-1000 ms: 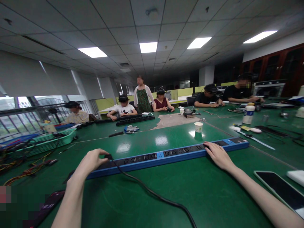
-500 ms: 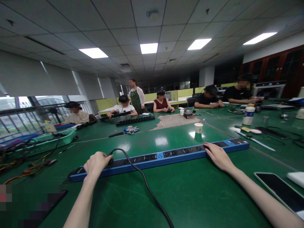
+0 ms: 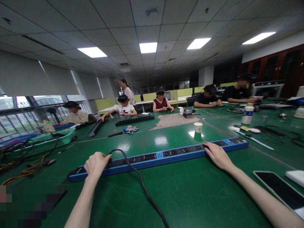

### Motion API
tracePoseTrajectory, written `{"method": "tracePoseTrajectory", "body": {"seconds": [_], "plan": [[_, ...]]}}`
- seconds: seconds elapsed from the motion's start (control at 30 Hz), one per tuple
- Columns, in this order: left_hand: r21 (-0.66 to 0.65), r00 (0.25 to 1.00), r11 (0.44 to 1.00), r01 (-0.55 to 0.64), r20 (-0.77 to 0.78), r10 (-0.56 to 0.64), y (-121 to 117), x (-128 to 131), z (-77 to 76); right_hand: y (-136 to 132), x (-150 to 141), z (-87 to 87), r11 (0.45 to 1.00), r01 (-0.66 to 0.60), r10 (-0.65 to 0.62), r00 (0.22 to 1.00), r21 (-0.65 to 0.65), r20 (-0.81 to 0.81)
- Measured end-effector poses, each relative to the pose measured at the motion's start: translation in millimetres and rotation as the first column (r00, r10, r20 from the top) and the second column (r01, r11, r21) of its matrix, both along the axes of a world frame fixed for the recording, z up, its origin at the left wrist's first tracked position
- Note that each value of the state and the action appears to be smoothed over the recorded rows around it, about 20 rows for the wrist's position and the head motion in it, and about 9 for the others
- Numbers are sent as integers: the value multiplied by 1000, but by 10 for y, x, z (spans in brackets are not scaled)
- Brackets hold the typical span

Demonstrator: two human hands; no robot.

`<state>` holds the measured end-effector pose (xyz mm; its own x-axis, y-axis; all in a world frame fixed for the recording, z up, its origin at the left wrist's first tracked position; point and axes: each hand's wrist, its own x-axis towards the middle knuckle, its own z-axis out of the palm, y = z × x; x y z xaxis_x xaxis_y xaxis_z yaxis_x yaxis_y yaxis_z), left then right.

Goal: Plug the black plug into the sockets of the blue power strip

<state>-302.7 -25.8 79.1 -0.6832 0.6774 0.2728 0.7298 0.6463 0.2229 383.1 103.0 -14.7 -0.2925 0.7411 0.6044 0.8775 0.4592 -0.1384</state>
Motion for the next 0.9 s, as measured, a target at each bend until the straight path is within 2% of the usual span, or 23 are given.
{"method": "tracePoseTrajectory", "body": {"seconds": [0.37,0.63,0.9], "plan": [[-39,998,999,26,-55,-29,39,127,37,-5,12,8,1000,-3,3,1000,-7,-4],[-40,992,999,12,-125,-17,92,111,-22,1,27,-7,1000,-13,13,1000,-15,-3],[-13,997,1000,-18,-81,17,100,112,-54,16,25,-22,1000,-4,4,1000,-10,-6]]}}
